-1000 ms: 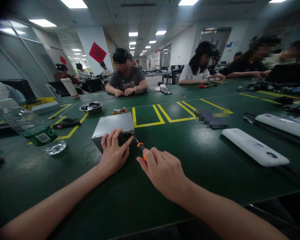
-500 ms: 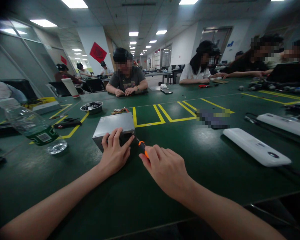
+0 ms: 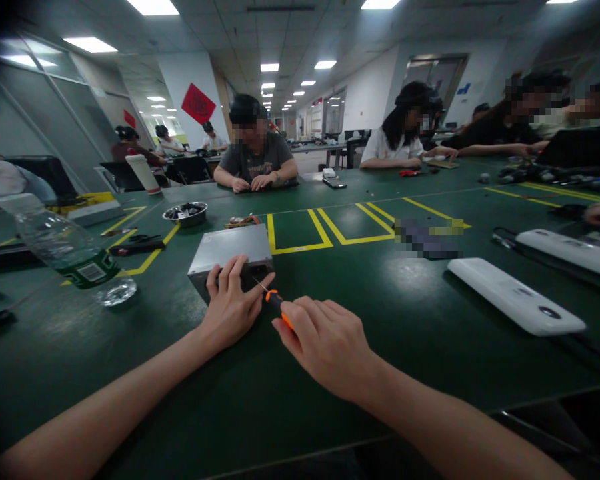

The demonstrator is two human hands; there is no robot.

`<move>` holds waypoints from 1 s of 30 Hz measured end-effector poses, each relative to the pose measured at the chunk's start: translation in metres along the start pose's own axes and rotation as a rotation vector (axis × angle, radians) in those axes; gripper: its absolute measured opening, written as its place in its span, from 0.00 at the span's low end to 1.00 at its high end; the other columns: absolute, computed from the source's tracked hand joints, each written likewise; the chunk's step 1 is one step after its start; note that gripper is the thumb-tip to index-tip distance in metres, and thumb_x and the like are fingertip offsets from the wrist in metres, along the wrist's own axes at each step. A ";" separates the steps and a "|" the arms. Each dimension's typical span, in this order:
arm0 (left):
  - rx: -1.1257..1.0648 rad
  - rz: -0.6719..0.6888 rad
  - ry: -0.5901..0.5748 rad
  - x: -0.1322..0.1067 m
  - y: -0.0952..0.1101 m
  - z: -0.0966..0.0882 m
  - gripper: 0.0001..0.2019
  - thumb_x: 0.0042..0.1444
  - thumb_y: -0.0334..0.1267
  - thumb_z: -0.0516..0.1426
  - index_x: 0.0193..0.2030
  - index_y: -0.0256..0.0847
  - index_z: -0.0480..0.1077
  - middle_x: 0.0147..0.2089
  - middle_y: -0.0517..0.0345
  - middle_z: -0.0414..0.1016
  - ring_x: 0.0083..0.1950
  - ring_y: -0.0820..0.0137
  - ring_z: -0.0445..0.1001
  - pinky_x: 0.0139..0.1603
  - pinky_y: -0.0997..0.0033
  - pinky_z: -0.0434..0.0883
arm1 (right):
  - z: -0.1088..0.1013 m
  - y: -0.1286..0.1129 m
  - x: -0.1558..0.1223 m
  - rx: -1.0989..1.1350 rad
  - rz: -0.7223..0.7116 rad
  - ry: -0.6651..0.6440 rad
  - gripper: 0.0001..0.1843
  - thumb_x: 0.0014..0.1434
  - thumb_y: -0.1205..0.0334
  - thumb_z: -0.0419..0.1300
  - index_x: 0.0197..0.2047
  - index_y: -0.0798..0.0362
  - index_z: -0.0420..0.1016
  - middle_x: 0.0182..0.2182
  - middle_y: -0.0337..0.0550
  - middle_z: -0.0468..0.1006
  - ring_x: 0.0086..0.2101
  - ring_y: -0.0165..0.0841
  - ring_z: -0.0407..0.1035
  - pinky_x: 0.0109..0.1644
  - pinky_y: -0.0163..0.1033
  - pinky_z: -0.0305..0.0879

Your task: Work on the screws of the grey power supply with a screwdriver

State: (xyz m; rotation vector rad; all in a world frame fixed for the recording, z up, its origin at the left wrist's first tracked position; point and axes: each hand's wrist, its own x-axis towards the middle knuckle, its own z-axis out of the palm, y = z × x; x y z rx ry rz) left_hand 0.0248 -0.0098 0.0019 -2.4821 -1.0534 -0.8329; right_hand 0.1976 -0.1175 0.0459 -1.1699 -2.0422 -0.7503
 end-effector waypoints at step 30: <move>-0.025 0.035 -0.026 -0.005 -0.006 -0.005 0.22 0.54 0.36 0.52 0.56 0.36 0.62 0.65 0.37 0.47 0.67 0.52 0.44 0.63 0.46 0.44 | 0.017 -0.003 0.008 -0.036 0.038 -0.002 0.09 0.62 0.63 0.48 0.38 0.58 0.66 0.27 0.43 0.76 0.24 0.27 0.67 0.28 0.32 0.58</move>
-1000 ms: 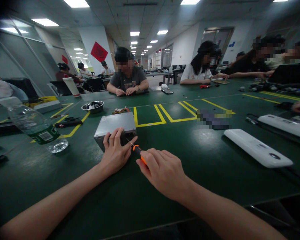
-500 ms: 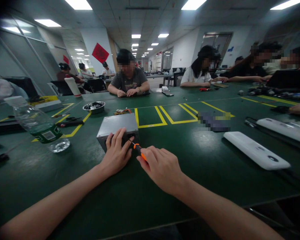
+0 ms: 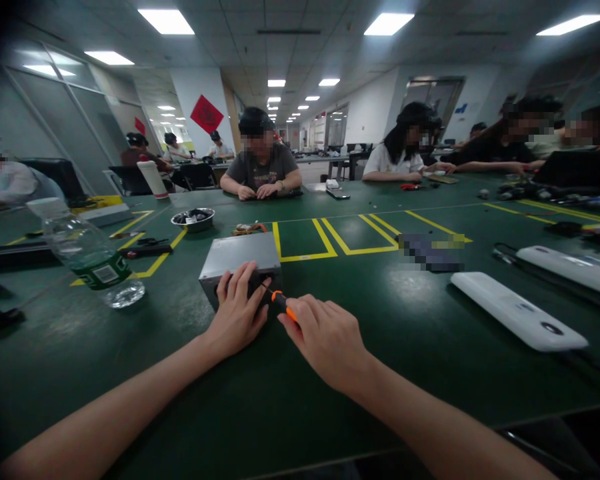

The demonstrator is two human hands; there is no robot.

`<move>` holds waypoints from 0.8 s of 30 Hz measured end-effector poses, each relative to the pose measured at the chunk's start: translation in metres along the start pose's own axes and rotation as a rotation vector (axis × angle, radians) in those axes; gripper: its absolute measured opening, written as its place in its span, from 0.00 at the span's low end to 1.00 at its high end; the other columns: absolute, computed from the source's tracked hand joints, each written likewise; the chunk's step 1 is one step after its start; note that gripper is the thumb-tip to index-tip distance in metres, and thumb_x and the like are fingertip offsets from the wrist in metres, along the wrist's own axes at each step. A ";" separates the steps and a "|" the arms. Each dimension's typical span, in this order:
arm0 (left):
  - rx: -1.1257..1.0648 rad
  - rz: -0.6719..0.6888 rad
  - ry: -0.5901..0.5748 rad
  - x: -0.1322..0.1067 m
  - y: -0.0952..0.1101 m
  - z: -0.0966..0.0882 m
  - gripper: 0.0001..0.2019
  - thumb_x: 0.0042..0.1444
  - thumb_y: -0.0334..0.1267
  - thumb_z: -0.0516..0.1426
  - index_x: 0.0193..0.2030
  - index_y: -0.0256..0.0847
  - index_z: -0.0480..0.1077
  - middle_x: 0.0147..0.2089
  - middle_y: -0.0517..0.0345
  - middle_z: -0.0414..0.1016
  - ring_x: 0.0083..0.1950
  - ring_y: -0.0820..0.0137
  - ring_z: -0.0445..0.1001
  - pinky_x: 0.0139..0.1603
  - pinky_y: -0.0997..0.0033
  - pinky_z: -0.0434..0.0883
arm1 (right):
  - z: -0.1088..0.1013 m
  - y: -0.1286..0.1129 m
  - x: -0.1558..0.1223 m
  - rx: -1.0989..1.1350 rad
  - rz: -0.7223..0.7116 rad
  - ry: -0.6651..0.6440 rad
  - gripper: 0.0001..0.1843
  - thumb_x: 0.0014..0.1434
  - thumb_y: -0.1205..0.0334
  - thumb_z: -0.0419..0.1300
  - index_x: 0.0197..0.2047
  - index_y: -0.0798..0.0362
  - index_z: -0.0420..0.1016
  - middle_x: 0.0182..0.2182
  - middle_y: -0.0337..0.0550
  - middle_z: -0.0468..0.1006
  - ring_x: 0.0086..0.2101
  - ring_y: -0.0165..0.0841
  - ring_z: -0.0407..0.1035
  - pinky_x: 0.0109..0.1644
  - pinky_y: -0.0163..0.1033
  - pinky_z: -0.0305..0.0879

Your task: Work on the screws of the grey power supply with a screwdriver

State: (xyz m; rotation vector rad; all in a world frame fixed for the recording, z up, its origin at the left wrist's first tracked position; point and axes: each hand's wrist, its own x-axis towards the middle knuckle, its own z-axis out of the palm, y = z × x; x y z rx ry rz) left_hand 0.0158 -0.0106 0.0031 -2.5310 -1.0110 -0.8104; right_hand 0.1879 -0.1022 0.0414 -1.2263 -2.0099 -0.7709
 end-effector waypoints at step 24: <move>-0.022 -0.006 -0.008 0.000 -0.001 -0.001 0.20 0.53 0.35 0.52 0.54 0.37 0.63 0.65 0.38 0.46 0.67 0.53 0.43 0.63 0.46 0.43 | 0.005 0.013 -0.002 0.131 0.223 -0.048 0.12 0.63 0.58 0.47 0.40 0.57 0.65 0.27 0.41 0.75 0.23 0.28 0.69 0.26 0.32 0.60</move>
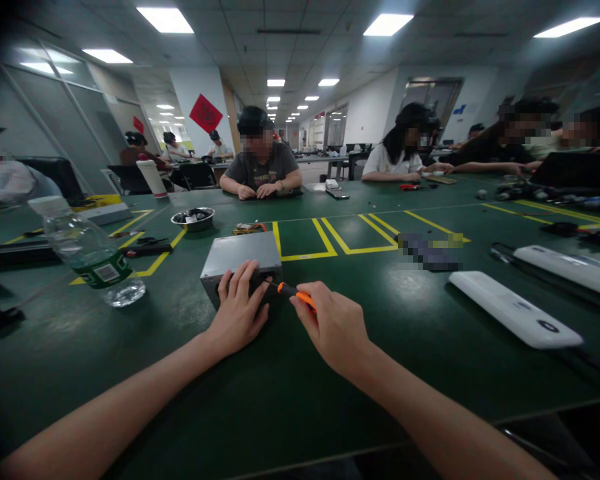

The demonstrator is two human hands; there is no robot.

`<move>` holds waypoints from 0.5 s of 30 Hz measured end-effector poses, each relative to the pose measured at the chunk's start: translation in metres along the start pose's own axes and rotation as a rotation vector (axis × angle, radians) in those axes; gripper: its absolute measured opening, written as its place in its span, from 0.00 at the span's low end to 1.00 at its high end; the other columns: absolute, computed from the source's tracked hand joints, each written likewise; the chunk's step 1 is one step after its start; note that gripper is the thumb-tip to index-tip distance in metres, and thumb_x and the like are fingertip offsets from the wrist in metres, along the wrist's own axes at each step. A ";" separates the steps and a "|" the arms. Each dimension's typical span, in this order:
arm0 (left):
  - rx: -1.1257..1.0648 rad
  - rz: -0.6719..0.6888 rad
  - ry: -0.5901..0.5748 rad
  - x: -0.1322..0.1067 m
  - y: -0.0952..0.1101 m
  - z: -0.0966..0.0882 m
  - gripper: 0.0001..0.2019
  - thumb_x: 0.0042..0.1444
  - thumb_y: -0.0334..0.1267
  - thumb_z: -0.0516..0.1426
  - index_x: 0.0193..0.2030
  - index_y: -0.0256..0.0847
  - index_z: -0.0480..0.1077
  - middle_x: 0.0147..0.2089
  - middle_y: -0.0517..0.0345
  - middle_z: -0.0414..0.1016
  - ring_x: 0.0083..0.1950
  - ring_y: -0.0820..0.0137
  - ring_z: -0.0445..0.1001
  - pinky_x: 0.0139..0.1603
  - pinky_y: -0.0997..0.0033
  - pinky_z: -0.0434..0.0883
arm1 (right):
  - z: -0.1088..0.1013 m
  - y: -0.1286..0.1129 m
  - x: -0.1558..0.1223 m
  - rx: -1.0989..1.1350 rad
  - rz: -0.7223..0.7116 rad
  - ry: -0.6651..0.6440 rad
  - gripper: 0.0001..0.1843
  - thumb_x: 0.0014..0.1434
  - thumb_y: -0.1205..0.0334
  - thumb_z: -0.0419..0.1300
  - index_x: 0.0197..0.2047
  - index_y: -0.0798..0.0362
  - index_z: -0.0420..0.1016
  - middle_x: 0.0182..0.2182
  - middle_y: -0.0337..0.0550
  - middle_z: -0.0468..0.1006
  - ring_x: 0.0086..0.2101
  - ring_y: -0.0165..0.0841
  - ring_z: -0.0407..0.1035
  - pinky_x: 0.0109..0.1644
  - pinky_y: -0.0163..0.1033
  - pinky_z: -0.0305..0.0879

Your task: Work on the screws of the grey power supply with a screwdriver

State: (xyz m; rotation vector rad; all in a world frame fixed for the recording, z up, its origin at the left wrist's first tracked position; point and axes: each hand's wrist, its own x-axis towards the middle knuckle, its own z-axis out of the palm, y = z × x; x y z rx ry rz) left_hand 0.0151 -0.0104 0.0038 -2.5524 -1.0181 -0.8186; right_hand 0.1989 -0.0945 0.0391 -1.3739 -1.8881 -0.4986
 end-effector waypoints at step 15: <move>0.048 0.030 0.033 -0.002 -0.002 0.006 0.22 0.55 0.35 0.51 0.57 0.37 0.60 0.65 0.38 0.46 0.67 0.53 0.41 0.62 0.46 0.44 | 0.001 -0.054 -0.010 -0.292 -0.400 -0.156 0.17 0.54 0.76 0.46 0.45 0.62 0.68 0.40 0.57 0.73 0.34 0.37 0.69 0.36 0.40 0.66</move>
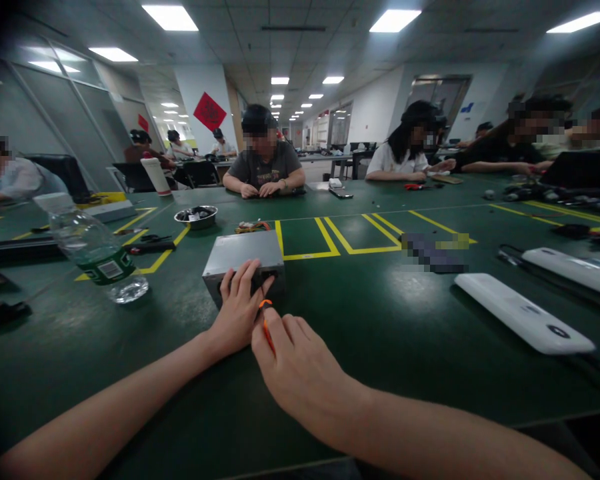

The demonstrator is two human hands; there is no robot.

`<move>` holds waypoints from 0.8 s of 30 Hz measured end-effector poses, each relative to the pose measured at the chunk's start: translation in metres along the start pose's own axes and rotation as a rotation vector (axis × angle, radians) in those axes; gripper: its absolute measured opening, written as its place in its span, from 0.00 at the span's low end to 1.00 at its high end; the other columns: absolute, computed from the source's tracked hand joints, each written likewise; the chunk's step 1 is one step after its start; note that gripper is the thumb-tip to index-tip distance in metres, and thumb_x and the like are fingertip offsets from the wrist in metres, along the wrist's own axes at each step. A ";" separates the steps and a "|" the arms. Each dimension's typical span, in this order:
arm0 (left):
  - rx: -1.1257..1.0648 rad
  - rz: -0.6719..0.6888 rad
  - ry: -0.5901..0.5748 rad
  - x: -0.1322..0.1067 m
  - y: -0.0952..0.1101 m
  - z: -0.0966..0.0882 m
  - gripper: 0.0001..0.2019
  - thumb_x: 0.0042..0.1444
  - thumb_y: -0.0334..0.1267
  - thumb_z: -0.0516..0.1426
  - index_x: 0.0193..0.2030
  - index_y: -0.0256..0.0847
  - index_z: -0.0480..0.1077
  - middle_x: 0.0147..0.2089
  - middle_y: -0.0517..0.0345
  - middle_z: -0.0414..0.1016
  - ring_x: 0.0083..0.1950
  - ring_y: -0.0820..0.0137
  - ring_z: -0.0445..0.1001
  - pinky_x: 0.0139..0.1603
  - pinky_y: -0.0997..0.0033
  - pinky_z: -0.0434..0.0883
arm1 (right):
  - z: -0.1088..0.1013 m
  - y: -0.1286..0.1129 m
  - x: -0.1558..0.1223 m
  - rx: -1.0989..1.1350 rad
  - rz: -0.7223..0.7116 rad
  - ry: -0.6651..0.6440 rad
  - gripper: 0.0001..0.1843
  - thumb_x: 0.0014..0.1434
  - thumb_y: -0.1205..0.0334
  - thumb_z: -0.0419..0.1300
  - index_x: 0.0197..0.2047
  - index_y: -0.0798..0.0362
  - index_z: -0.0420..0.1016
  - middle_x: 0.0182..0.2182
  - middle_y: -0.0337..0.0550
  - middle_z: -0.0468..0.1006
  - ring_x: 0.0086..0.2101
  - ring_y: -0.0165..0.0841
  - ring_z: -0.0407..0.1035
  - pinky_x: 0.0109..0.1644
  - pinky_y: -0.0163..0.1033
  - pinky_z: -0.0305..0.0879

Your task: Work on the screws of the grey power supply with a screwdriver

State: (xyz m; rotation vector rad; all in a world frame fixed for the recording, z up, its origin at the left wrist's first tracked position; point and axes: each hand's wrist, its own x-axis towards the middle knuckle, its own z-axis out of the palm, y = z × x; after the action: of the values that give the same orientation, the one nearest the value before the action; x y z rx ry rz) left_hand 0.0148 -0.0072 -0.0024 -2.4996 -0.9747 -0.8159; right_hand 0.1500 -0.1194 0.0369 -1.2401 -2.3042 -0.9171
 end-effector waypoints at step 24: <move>0.016 -0.004 0.017 -0.001 -0.004 0.006 0.21 0.56 0.36 0.50 0.57 0.39 0.59 0.65 0.40 0.46 0.67 0.54 0.42 0.62 0.47 0.45 | -0.013 0.000 0.015 -0.130 -0.159 0.032 0.15 0.58 0.72 0.45 0.45 0.59 0.67 0.37 0.54 0.75 0.32 0.34 0.69 0.34 0.37 0.62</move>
State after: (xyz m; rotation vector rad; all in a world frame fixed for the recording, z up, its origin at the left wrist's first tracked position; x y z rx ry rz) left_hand 0.0133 -0.0021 -0.0073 -2.4742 -0.9779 -0.8256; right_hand 0.1421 -0.1193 0.0552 -1.0940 -2.3773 -1.1494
